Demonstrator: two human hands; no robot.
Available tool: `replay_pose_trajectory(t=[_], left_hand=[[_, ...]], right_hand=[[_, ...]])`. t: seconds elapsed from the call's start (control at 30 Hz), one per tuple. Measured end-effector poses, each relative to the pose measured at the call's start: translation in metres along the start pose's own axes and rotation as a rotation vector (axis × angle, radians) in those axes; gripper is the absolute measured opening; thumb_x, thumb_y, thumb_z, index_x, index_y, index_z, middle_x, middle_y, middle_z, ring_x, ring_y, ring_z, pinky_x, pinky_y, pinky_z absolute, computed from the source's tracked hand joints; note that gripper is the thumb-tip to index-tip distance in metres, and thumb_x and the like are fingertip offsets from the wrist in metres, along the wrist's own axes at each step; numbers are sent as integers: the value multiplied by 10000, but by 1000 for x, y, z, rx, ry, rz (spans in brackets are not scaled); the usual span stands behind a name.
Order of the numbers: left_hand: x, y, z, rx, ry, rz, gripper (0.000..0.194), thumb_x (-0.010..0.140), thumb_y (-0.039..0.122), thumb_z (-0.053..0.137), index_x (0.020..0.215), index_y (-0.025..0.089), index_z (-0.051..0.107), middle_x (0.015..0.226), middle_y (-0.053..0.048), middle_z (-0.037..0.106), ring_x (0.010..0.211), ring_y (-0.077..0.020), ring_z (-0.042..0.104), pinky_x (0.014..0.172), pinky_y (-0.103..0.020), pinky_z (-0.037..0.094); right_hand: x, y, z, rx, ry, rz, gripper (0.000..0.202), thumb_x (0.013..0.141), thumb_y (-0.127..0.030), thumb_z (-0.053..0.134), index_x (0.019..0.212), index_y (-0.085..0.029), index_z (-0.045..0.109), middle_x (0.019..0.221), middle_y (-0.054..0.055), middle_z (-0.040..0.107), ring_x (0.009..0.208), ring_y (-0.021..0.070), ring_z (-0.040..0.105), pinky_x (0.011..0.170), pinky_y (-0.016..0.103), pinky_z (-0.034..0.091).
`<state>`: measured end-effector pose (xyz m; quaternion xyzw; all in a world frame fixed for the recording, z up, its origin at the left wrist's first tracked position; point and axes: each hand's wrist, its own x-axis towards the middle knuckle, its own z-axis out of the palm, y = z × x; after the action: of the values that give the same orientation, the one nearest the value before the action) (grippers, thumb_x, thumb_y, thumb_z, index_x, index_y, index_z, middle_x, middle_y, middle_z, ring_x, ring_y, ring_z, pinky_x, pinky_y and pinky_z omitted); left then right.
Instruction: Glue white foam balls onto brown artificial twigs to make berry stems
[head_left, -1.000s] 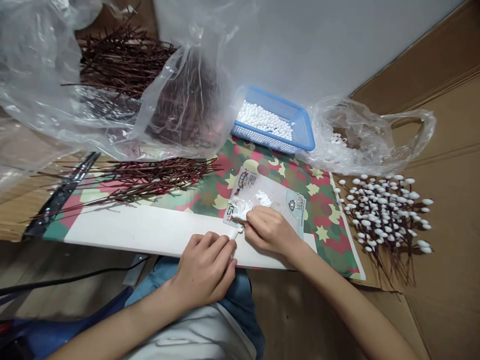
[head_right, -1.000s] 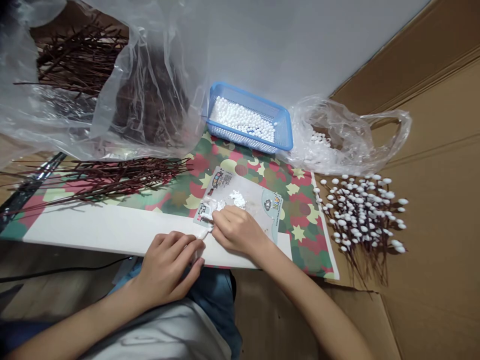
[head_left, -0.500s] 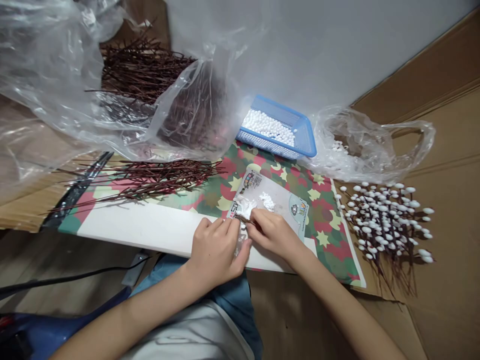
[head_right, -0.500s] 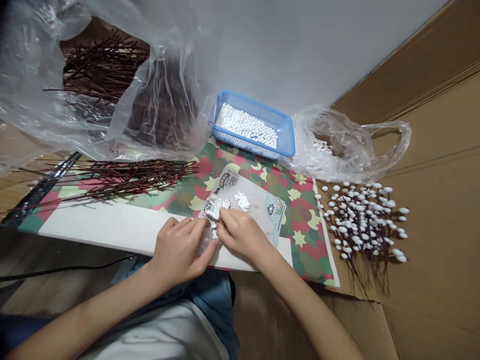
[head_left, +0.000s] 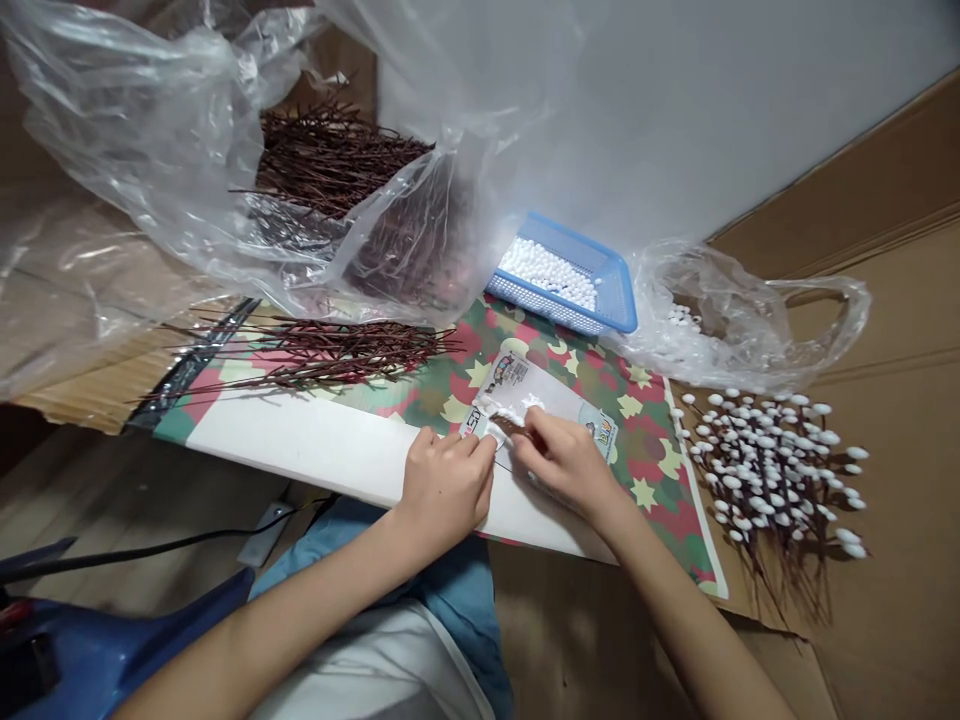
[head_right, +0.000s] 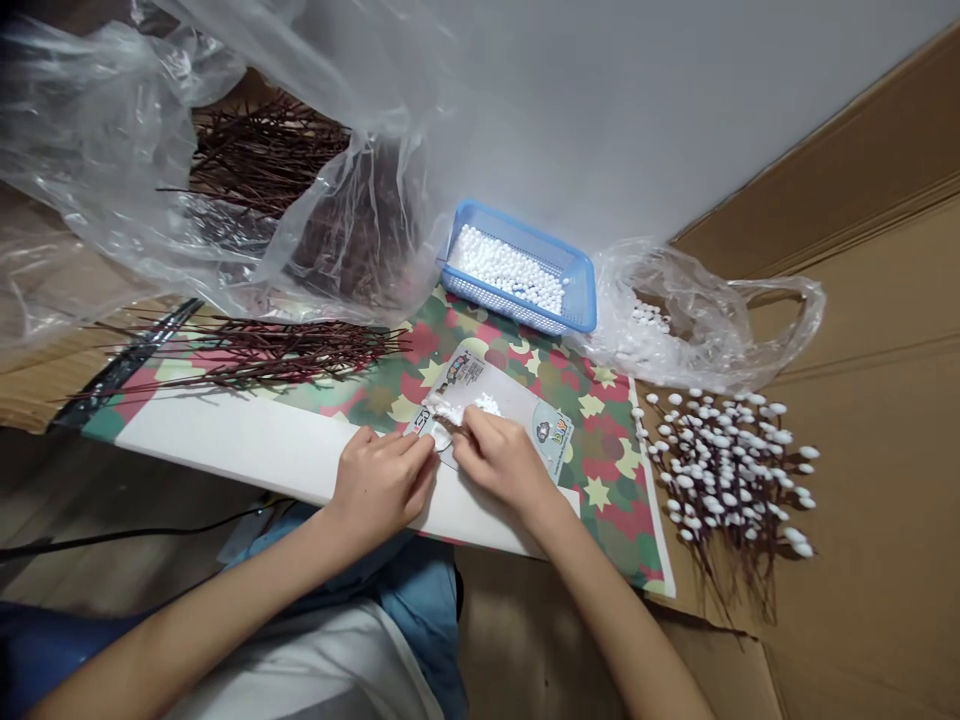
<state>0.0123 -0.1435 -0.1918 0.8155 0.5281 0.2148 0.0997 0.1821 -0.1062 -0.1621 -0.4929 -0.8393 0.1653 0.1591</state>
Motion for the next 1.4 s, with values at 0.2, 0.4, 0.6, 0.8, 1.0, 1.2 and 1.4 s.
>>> replay_pose_trajectory(t=[0.2, 0.4, 0.6, 0.8, 1.0, 1.2, 1.4], left_hand=[[0, 0, -1, 13, -7, 5, 131, 880, 181, 533, 785, 198, 620, 702, -22, 702, 682, -199, 643, 613, -360, 233], [1, 0, 0, 43, -17, 38, 109, 839, 146, 542, 786, 195, 624, 691, -17, 696, 675, -207, 645, 609, -368, 224], [2, -1, 0, 55, -33, 32, 131, 858, 154, 518, 781, 192, 617, 685, -13, 689, 657, -202, 640, 607, -366, 223], [-1, -1, 1, 39, -41, 24, 135, 882, 174, 514, 806, 195, 624, 708, -27, 695, 671, -198, 630, 604, -364, 226], [-2, -2, 2, 40, -39, 43, 122, 853, 145, 528, 821, 204, 630, 707, -23, 688, 669, -204, 625, 598, -359, 218], [-1, -2, 1, 50, -46, 45, 114, 843, 138, 534, 825, 198, 629, 703, -20, 681, 666, -207, 623, 596, -356, 211], [-4, -2, 2, 58, -30, 61, 100, 840, 142, 544, 820, 200, 623, 709, -18, 672, 671, -206, 613, 606, -361, 222]], right_hand=[[1, 1, 15, -42, -66, -62, 216, 809, -140, 427, 660, -229, 299, 552, -47, 409, 497, 101, 386, 502, 220, 271], [7, 11, 19, -235, 37, -71, 196, 827, -146, 395, 654, -224, 346, 548, -31, 420, 508, 113, 323, 516, 246, 240], [6, 14, 6, -144, 83, -24, 222, 832, -166, 423, 648, -227, 313, 535, -52, 369, 486, 99, 323, 508, 234, 253], [-1, 7, 2, -15, -31, -92, 208, 828, -163, 446, 654, -223, 348, 543, -56, 395, 491, 92, 370, 508, 219, 268], [6, 12, 19, -220, -20, -149, 188, 841, -133, 393, 675, -220, 378, 570, -26, 443, 513, 116, 361, 524, 255, 232], [11, 16, 11, -244, 52, -151, 209, 830, -120, 396, 662, -226, 333, 539, -46, 376, 486, 110, 299, 517, 257, 226], [-2, 6, 8, -123, 20, -195, 227, 832, -122, 420, 670, -228, 303, 549, -53, 384, 491, 98, 347, 506, 227, 254]])
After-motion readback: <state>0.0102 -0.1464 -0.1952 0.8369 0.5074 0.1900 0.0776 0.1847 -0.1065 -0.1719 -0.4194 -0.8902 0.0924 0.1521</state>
